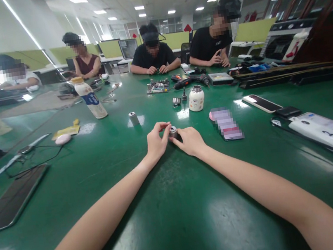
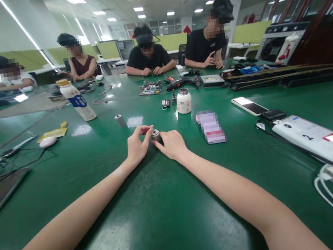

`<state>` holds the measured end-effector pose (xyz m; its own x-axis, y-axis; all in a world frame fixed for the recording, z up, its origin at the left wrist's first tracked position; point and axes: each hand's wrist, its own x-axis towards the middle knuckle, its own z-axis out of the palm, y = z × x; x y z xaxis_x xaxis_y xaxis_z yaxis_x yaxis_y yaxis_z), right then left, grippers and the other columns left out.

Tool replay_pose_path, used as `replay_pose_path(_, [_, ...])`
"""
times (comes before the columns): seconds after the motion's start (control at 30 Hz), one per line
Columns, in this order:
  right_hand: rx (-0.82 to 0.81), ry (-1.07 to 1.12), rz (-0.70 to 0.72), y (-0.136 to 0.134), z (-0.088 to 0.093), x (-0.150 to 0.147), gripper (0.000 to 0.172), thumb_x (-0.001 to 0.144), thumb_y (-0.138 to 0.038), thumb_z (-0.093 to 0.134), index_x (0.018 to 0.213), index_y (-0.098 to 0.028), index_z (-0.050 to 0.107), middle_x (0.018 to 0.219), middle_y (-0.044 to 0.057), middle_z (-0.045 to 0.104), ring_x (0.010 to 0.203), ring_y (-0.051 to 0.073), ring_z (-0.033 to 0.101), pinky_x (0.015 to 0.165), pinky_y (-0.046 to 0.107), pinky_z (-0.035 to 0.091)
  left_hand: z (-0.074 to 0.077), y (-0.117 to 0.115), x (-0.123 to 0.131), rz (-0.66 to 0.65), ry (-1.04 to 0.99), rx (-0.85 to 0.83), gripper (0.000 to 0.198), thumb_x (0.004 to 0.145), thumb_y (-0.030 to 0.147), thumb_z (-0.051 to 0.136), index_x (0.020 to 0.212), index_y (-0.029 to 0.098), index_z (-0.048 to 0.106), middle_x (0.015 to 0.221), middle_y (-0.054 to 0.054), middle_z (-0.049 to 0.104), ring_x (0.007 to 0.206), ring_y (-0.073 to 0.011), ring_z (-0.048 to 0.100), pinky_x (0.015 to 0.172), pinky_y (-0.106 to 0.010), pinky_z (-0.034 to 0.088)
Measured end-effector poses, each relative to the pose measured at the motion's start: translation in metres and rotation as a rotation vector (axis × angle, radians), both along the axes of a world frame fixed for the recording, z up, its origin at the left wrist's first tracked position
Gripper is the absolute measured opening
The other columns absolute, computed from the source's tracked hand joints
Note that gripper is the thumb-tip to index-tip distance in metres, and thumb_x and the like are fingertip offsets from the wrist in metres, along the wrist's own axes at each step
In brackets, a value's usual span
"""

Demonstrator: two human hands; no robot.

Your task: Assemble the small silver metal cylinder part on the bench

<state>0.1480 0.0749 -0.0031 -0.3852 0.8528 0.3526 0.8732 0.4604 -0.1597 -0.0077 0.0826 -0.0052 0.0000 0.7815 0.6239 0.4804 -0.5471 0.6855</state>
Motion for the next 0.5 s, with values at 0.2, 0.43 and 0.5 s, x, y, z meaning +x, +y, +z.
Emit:
replay_pose_path(0.2, [0.007,0.021,0.023,0.0022,-0.0018,0.0,0.037,0.1,-0.043,0.046,0.102,-0.013,0.067,0.097,0.013,0.073,0.093,0.026,0.067,0.086,0.036,0.043,-0.0022,0.0032,0.0023,-0.068,0.027,-0.003,0.015,0.092,0.032,0.059,0.098,0.02,0.066,0.093,-0.003,0.076,0.085,-0.0157,0.07,0.081,-0.029,0.055])
replay_pose_path(0.43, [0.012,0.021,0.025,0.0032,-0.0038,0.0,0.036,0.1,-0.043,0.048,0.1,-0.012,0.066,0.096,0.012,0.073,0.092,0.026,0.066,0.085,0.036,0.043,-0.0011,0.0037,0.0027,-0.05,0.077,-0.023,0.017,0.091,0.029,0.058,0.097,0.022,0.072,0.096,-0.004,0.077,0.087,-0.0178,0.07,0.08,-0.031,0.055])
replay_pose_path(0.5, [0.015,0.02,0.025,0.0035,-0.0049,-0.0001,0.036,0.1,-0.043,0.047,0.1,-0.012,0.066,0.097,0.012,0.072,0.093,0.026,0.066,0.085,0.036,0.043,-0.0011,0.003,0.0026,-0.04,0.091,-0.022,0.018,0.091,0.028,0.058,0.099,0.022,0.073,0.097,-0.004,0.077,0.087,-0.0184,0.069,0.079,-0.032,0.055])
